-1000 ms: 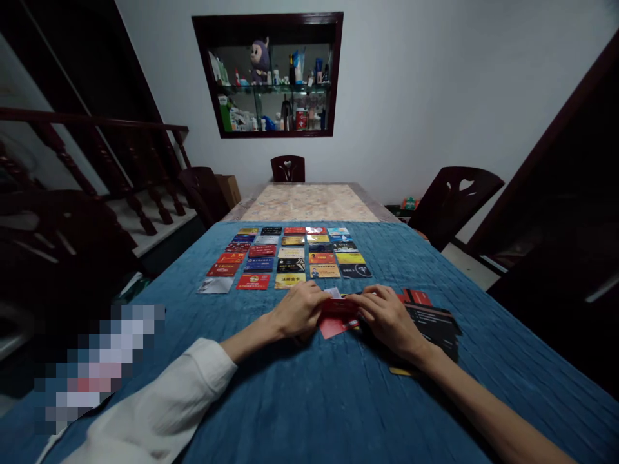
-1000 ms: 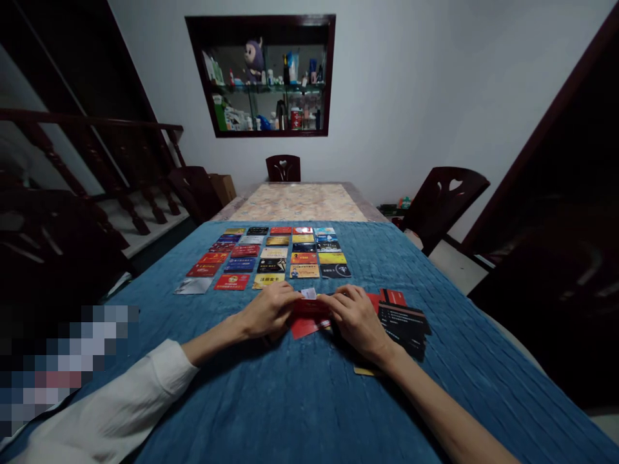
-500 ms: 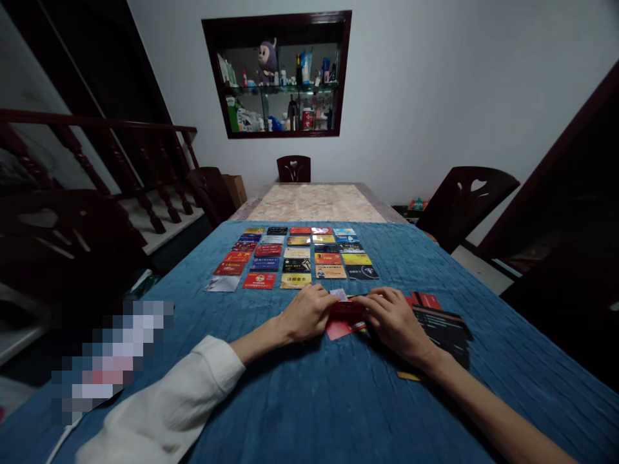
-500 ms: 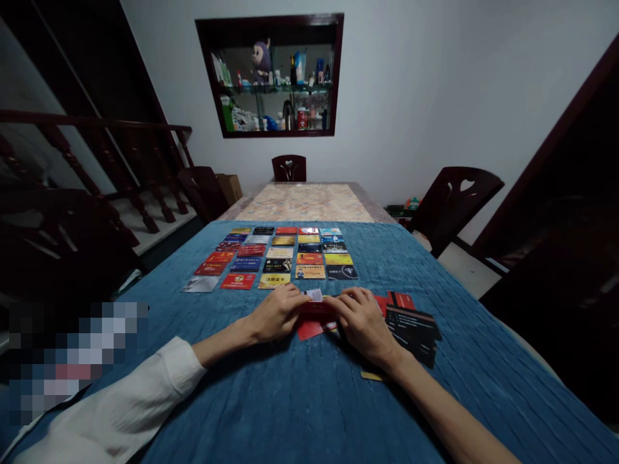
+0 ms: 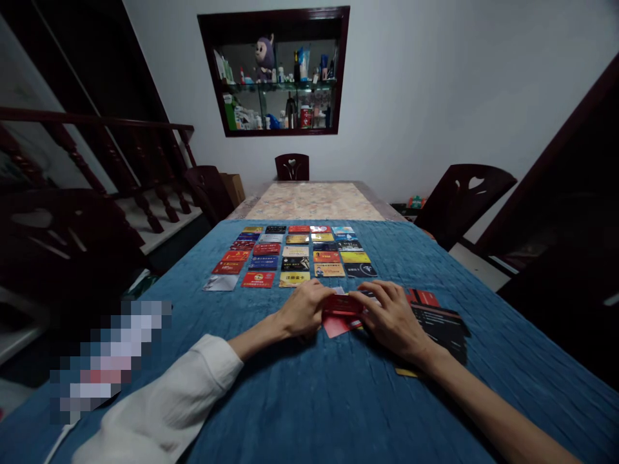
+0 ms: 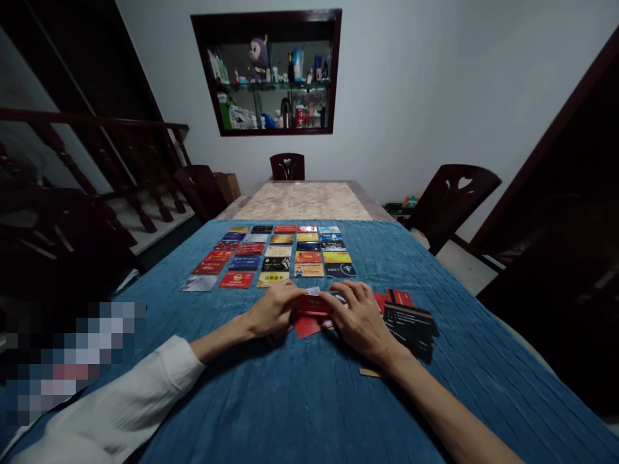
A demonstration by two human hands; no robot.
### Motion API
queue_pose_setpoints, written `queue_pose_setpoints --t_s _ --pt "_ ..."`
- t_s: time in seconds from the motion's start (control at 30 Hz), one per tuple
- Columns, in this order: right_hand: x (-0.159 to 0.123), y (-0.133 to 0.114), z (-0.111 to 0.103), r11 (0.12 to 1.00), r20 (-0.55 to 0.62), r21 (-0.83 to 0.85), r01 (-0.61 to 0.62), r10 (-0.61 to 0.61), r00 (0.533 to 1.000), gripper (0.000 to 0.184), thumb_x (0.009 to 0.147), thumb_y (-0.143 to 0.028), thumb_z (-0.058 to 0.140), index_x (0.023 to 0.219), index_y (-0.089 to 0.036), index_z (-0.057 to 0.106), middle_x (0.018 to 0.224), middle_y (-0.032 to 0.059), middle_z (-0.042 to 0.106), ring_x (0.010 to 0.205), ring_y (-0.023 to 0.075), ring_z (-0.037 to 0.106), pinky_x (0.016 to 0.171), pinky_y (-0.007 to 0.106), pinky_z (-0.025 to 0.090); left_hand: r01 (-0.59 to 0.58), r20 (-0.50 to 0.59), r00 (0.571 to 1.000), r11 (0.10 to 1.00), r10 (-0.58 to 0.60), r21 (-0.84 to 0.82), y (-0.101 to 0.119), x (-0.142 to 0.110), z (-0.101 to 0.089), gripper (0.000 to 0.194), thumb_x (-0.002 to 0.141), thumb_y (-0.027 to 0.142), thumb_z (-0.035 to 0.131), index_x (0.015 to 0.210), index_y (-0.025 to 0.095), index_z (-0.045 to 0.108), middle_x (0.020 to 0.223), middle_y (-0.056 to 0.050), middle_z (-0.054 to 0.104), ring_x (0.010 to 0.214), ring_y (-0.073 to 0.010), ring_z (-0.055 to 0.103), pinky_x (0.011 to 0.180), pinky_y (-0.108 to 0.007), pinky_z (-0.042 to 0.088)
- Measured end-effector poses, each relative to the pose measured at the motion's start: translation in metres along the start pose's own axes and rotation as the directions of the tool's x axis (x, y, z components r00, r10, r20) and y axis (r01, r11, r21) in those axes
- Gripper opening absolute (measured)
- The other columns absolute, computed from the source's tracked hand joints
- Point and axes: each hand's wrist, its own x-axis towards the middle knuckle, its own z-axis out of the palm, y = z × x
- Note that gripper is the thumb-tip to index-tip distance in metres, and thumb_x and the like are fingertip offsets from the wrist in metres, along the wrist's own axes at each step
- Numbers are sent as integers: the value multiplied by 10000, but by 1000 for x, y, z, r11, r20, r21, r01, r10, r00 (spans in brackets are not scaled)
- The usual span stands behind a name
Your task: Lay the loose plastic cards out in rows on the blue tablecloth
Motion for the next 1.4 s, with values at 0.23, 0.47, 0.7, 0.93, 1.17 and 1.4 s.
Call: queue_pose_setpoints --t_s 0.23,0.47,0.7,0.93,1.17,1.4 --pt "2 -1 -1 999 -6 -43 9 -9 1000 438 910 -201 577 1347 -211 554 1174 126 620 1098 297 488 922 471 410 6 -16 1000 999 -7 -37 -2 1 0 314 818 62 520 1092 123 661 934 -95 692 901 -213 575 819 -337 476" --pt "3 -4 -1 998 -7 -62 14 -15 1000 501 917 -151 530 1414 -211 502 1163 118 653 1082 284 504 936 473 403 33 -23 999 999 -34 -33 -4 0 2 333 825 43 490 1096 143 657 928 -80 679 890 -202 577 820 -333 489" --pt "7 -7 -4 996 -23 -92 -3 1 1000 466 924 -192 549 1389 -182 517 1142 132 653 1075 292 499 917 462 404 18 -74 997 993 -9 118 -3 -5 0 439 833 93 527 1271 134 514 1106 -129 646 1006 -253 562 910 -412 476" --pt "15 -16 -2 999 -12 -35 -26 26 1000 461 921 -256 574 1377 -204 535 1159 143 614 1100 307 489 909 462 418 0 -77 997 955 25 298 1 -18 -9 360 885 210 544 1236 161 483 1108 -139 614 1049 -293 563 896 -456 473" --pt "35 -28 2 1000 18 -5 3 -3 1000 433 908 -269 591 1333 -205 543 1129 137 602 1090 306 478 895 449 424 -14 -120 991 918 67 397 -10 -36 -20 466 835 180 586 1284 142 464 1289 -193 540 1206 -325 510 969 -479 456" --pt "62 -36 26 1000 44 30 5 -7 999 452 856 -233 617 1303 -198 562 1133 133 611 1066 303 470 866 435 400 37 -101 995 885 11 464 -26 -46 -41 408 890 203 548 1286 134 482 1252 -195 569 1156 -322 532 907 -468 461"
